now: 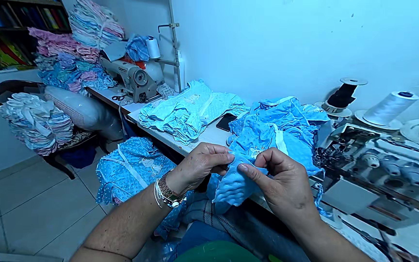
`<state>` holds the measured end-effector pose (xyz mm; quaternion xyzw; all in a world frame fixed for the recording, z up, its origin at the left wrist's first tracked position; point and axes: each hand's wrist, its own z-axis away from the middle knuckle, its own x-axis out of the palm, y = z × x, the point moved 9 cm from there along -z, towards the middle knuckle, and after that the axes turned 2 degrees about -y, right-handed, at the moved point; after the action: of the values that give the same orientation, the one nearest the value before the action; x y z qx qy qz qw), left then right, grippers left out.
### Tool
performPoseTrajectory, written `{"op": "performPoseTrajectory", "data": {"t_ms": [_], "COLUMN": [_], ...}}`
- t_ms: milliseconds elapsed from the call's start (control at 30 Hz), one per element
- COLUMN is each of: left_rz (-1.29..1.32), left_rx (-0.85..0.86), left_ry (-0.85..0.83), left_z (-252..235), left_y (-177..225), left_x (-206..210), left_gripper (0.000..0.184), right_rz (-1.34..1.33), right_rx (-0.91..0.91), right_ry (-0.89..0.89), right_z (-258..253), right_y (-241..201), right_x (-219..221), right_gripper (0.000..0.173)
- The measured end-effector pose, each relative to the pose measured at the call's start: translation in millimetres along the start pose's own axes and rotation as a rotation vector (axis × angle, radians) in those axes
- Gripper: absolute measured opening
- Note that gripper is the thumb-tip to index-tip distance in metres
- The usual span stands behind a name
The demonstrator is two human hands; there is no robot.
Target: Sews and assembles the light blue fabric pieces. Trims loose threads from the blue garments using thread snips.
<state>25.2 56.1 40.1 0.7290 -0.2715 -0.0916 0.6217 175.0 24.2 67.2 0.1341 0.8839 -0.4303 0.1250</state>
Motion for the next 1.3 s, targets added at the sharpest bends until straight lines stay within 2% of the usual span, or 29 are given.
{"op": "performPoseTrajectory", "data": {"t_ms": [333, 633, 967, 1167, 1233, 1300], "left_rz": [-0.139, -0.242, -0.250, -0.289, -0.286, -0.303], "left_rx": [0.048, 0.092, 0.050, 0.052, 0.090, 0.143], "left_ry": [-0.089, -0.095, -0.101, -0.078, -0.122, -0.183], "left_z": [2, 2, 0, 6, 7, 7], "left_y": [7, 14, 11, 18, 20, 21], "left_x": [9, 13, 14, 19, 22, 26], "left_gripper": [0.030, 0.030, 0.032, 0.035, 0.033, 0.018], "right_rz": [0.085, 0.114, 0.082, 0.121, 0.136, 0.133], "right_rx": [-0.083, -0.112, -0.155, -0.137, -0.145, -0.140], "right_ry": [0.010, 0.010, 0.008, 0.063, 0.080, 0.096], "right_z": [1, 0, 3, 2, 3, 3], "right_y": [-13, -18, -22, -18, -20, -20], "right_x": [-4, -3, -1, -5, -6, -8], "right_gripper": [0.009, 0.011, 0.004, 0.007, 0.008, 0.010]}}
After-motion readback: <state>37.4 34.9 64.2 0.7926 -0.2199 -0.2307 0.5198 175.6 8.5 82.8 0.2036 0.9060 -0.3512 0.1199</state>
